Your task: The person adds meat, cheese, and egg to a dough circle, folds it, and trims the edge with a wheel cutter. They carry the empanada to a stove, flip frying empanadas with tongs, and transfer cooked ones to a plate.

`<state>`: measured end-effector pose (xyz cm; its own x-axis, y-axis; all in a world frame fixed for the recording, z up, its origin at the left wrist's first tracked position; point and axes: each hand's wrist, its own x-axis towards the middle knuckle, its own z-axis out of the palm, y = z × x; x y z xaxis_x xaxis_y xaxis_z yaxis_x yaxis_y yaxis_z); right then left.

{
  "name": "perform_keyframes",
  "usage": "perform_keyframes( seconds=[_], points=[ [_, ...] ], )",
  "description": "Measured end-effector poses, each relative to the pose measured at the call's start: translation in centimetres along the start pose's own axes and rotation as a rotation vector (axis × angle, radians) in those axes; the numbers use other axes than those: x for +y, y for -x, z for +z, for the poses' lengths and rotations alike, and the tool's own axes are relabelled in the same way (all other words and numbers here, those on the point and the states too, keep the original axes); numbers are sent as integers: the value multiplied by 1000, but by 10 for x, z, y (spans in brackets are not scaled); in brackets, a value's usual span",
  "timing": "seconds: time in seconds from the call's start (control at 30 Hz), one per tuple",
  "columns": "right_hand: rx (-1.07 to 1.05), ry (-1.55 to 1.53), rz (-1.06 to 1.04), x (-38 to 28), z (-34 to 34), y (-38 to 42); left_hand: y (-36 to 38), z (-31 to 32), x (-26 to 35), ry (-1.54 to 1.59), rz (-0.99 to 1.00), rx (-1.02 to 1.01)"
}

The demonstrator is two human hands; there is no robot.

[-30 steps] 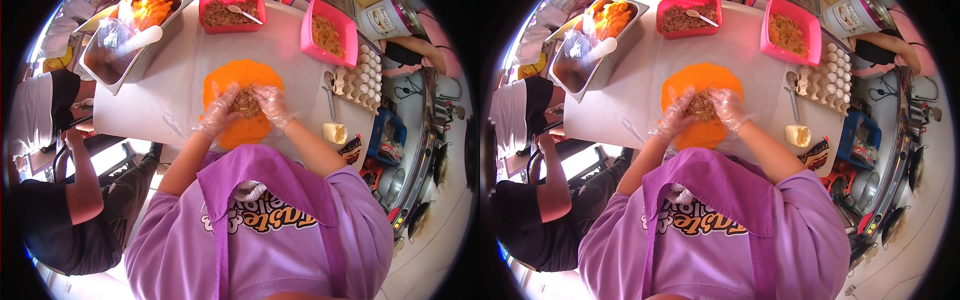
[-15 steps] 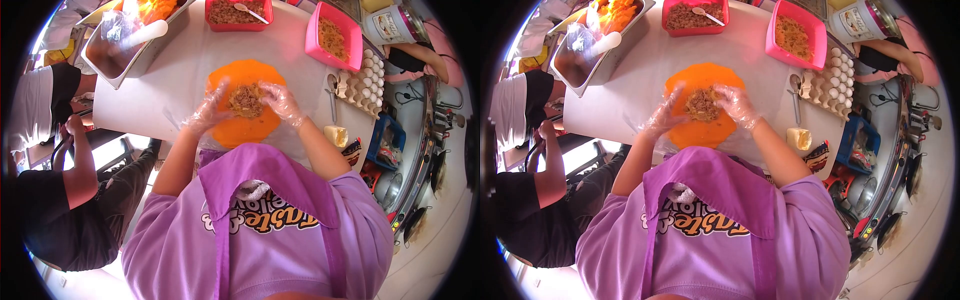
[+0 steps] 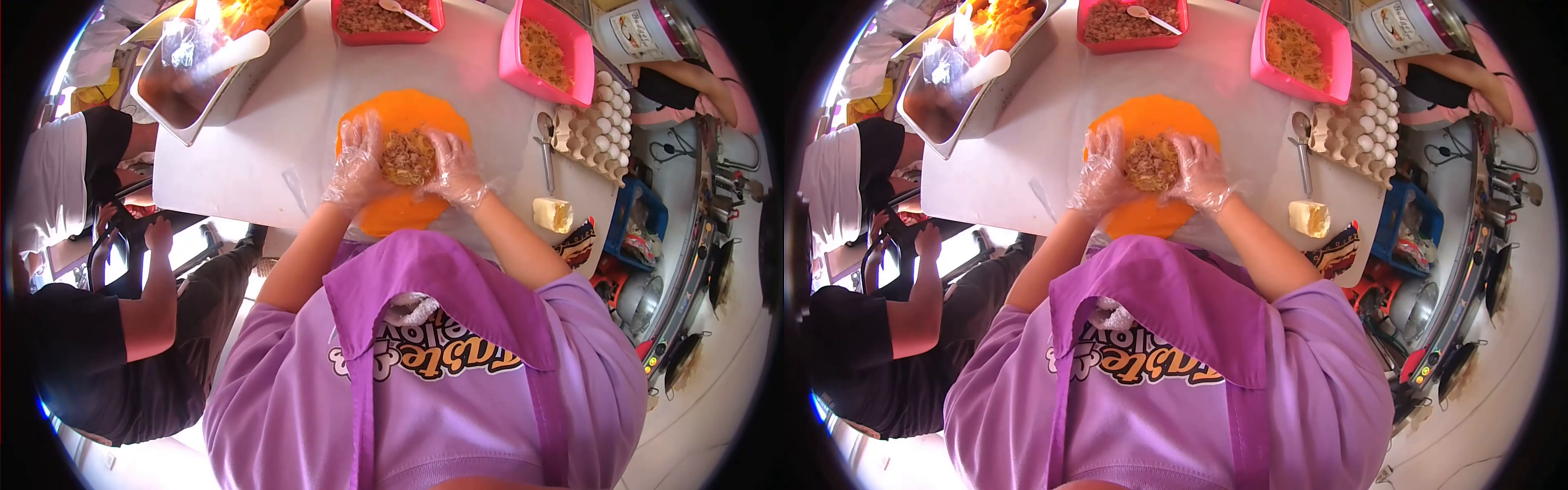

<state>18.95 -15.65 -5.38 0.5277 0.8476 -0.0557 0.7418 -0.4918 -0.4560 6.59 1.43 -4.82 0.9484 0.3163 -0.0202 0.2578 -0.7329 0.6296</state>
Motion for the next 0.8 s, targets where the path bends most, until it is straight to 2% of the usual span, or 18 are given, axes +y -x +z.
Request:
perform_keyframes(
  seconds=[0.07, 0.13, 0.2, 0.3, 0.37, 0.4, 0.47, 0.57, 0.67, 0.7, 0.73, 0.77, 0.8],
  points=[
    [-51, 99, 47, -13, -6, 5, 1, 5, -1, 28, -19, 62],
    [-51, 120, 56, -11, 10, 9, 2, 10, -4, -12, -68, 12],
    [-45, 144, 62, -6, 16, 11, 3, 3, -4, 1, -20, -2],
    [-10, 59, -7, 0, 13, 5, 1, -6, -12, 31, 54, -11],
    [73, -190, -121, 10, 14, -2, 3, -5, -17, 53, 76, -11],
    [71, -191, -121, 9, 14, -4, 2, -1, -19, 97, 48, -60],
    [-21, -150, -18, 7, 13, -11, 0, 5, -22, 141, 23, -106],
    [-139, -165, -85, 1, 11, -18, -4, 7, -21, 2, 101, -109],
    [-246, -201, -39, -6, -9, -23, -5, 6, -21, 174, 61, -106],
    [-245, -201, -40, -3, -6, -22, -4, 7, -24, 658, -16, -67],
    [-174, -543, -40, 3, -2, -22, -2, 7, -28, 1141, -98, -25],
    [-97, -884, -40, 8, 1, -20, 0, 5, -34, 1139, -98, -26],
    [-125, -1054, 49, 5, -10, -17, 0, -8, -34, 1154, -84, -24]
  ],
)
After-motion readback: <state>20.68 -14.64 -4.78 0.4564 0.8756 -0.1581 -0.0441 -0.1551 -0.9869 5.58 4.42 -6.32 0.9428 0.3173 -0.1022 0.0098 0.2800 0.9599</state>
